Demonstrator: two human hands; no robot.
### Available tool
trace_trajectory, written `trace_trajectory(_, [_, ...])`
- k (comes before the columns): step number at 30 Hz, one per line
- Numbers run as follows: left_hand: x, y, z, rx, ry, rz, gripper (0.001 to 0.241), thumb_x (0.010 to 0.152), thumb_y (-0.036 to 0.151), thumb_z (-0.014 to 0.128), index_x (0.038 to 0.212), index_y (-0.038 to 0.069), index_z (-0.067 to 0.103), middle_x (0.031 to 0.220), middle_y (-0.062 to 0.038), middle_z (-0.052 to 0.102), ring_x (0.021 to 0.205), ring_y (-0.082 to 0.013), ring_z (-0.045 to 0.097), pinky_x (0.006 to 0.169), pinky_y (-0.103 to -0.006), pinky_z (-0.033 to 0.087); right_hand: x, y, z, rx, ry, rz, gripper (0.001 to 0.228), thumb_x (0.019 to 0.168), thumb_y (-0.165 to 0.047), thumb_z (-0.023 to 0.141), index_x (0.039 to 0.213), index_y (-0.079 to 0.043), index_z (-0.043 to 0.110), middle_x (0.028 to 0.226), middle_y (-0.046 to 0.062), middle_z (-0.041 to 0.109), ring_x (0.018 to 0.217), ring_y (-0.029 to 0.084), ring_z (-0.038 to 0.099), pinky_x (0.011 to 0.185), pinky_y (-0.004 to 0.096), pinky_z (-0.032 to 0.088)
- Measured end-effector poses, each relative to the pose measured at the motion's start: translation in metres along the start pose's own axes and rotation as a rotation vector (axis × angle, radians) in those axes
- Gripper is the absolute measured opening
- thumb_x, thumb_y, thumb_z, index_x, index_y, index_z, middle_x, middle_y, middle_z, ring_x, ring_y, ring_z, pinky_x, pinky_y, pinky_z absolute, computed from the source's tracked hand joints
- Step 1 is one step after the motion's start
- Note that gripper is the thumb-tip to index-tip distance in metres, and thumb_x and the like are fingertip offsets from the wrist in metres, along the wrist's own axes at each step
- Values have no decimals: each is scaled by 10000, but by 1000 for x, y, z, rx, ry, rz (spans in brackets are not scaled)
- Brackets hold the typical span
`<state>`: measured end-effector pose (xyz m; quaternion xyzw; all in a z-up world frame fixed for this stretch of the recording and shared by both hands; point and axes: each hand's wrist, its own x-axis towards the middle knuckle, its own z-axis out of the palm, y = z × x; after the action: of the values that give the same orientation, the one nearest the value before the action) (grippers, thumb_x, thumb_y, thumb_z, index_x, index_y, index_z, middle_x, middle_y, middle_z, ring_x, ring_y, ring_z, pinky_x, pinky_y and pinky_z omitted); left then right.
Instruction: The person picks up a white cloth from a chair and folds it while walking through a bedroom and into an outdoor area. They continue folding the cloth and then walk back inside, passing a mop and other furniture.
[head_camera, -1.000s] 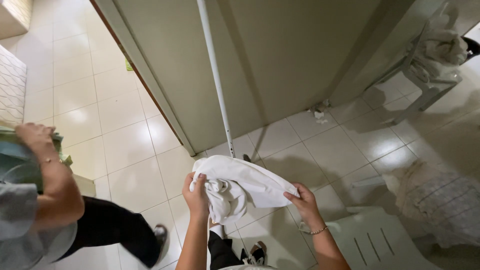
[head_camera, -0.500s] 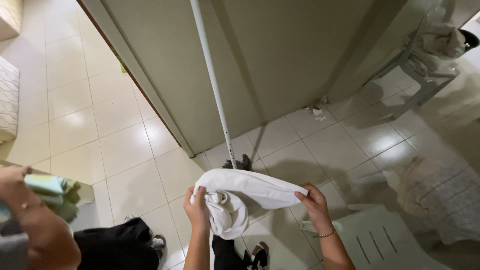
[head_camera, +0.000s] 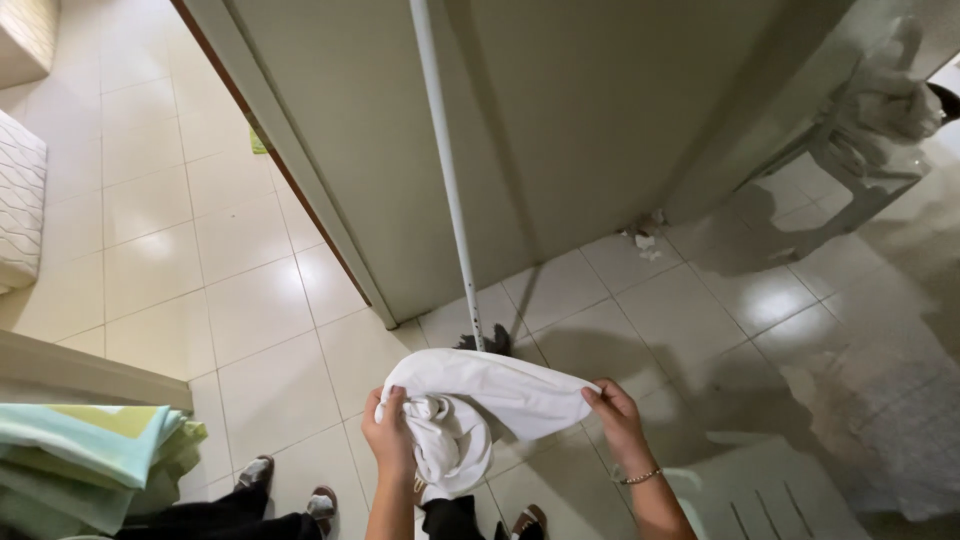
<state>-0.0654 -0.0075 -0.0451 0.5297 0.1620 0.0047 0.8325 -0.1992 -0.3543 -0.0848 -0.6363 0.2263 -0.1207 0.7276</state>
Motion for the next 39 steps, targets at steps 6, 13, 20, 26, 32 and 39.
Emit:
trace_trajectory(6, [53, 3, -28, -43, 49, 31, 142, 942, 128, 697, 982, -3, 659, 861, -10, 632, 783, -85, 546, 705, -228, 425, 48, 17, 55, -24, -22, 70, 178, 942, -214, 724, 1006, -49, 709, 875, -36, 613, 830, 75, 529, 753, 237, 451])
trace_trajectory(13, [91, 25, -30, 32, 68, -25, 172, 938, 140, 691, 1009, -16, 668, 872, -20, 662, 788, -90, 569, 690, -232, 429, 102, 34, 122, -5, -181, 27, 181, 944, -196, 742, 1036, -46, 701, 883, -40, 585, 811, 81, 497, 711, 241, 422])
trace_trajectory(20, [99, 45, 17, 403, -268, -122, 158, 863, 98, 696, 955, -24, 735, 841, -51, 703, 757, -137, 595, 692, -269, 462, 91, -49, 192, -510, -547, 93, 492, 871, -253, 775, 1328, -156, 621, 1401, 24, 597, 1270, 166, 569, 1063, 327, 502])
trace_trajectory(26, [98, 25, 54, 414, -706, -99, 126, 822, 60, 719, 915, -13, 677, 865, -25, 665, 828, -117, 605, 740, -267, 490, 82, -57, 169, -427, -539, 48, 1093, 654, -250, 925, 1547, -107, 310, 1542, 73, 385, 1377, 289, 438, 1066, 434, 480])
trace_trajectory(32, [90, 8, 109, 256, -954, -336, 133, 825, 27, 705, 941, -18, 658, 904, -48, 651, 884, -148, 606, 787, -283, 484, 67, -35, 103, -684, -311, -12, 876, 650, -323, 932, 1370, -46, 516, 1369, 147, 576, 1290, 300, 534, 1096, 405, 419])
trace_trajectory(39, [67, -69, 199, 128, -975, -294, 124, 852, 21, 716, 951, -31, 664, 962, -55, 632, 944, -163, 564, 844, -297, 436, 76, -14, -29, -684, -135, 305, 601, 797, -424, 849, 1218, -41, 657, 1196, 125, 697, 1104, 227, 672, 982, 364, 516])
